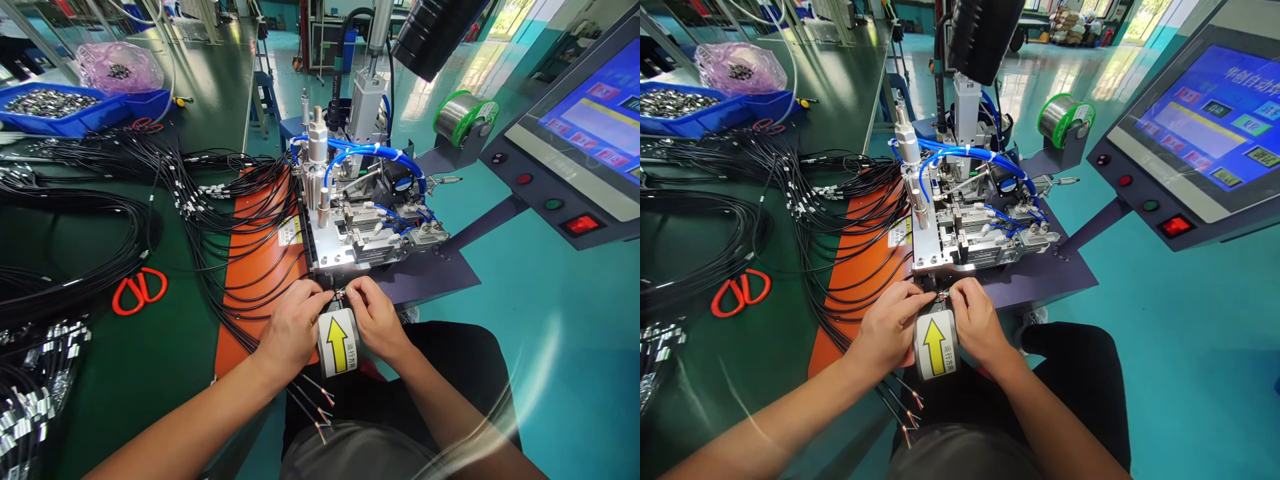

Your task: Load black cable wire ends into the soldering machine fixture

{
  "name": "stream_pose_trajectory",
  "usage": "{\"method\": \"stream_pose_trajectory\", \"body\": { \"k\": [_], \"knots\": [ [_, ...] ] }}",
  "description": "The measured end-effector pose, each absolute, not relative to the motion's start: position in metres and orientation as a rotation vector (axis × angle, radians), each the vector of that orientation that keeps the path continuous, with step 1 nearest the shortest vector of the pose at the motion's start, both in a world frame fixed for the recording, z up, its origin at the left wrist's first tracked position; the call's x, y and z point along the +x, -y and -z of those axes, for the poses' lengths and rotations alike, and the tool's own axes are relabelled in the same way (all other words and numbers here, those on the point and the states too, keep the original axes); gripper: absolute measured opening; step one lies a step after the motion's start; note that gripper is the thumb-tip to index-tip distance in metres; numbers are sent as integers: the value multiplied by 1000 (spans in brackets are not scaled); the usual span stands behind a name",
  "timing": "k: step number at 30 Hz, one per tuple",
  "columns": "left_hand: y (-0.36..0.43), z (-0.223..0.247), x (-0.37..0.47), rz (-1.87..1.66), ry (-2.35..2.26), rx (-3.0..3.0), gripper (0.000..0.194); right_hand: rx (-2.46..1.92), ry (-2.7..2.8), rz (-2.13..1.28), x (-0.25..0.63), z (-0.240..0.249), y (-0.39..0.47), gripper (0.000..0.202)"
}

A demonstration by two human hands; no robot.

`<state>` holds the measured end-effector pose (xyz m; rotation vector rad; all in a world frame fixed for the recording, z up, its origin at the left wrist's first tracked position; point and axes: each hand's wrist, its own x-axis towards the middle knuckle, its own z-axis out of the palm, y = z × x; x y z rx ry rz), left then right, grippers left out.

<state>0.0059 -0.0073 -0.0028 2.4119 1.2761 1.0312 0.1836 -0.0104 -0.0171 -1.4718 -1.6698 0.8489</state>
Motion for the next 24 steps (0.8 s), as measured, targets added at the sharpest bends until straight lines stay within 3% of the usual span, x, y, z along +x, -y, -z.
{"method": "stream_pose_trajectory", "body": {
  "k": [24],
  "knots": [
    [7,3,6,-1030,-1286,2413,25,-1507,1660,-862,184,20,11,20]
  ]
}}
